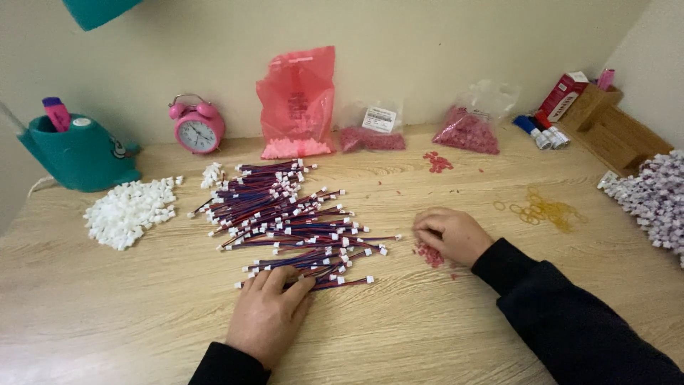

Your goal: Assembling electrical wire connectors by inserting wire terminals into plastic housings.

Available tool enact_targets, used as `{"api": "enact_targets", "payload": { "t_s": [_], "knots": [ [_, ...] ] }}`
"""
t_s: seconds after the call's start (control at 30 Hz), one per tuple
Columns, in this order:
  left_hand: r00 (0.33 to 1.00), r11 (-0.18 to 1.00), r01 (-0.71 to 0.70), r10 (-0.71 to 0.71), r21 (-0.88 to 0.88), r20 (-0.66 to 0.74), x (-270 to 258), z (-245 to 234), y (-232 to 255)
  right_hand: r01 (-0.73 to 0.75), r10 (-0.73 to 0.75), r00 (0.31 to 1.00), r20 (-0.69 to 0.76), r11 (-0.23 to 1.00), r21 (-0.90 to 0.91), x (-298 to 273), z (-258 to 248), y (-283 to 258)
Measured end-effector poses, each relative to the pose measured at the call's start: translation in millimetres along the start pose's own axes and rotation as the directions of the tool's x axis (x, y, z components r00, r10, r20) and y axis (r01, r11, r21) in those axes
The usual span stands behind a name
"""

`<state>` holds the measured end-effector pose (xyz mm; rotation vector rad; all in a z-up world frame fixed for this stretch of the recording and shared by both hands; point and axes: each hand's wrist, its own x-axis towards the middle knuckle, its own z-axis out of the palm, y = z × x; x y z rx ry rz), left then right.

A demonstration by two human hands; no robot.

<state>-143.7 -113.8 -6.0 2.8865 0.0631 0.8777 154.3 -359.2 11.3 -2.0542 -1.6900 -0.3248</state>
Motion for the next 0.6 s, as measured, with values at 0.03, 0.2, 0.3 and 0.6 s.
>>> {"api": "enact_targets", "payload": {
  "t_s": [0.03,0.2,0.3,0.6],
  "knots": [
    [1.000,1.000,-0.005,0.005,0.003,0.012,-0.9,-0.2,0.8,-0.041,0.044,0.997,0.071,0.998,-0.044,-1.5,-4.5,0.1],
    [0.999,1.000,-0.013,0.013,0.004,-0.031,-1.3,0.2,1.2,-0.187,0.194,0.978,0.080,0.979,-0.084,78.4,40.1,35.8],
    [0.997,0.999,-0.037,0.036,-0.012,-0.064,1.9,-1.0,1.2,-0.232,0.236,0.962,0.138,0.972,-0.049,94.0,60.4,50.3],
    [0.998,0.999,-0.039,0.038,-0.019,-0.051,-0.1,-3.8,2.9,-0.035,-0.010,0.981,0.192,0.972,0.233,-19.9,-14.6,-25.1]
  ]
}}
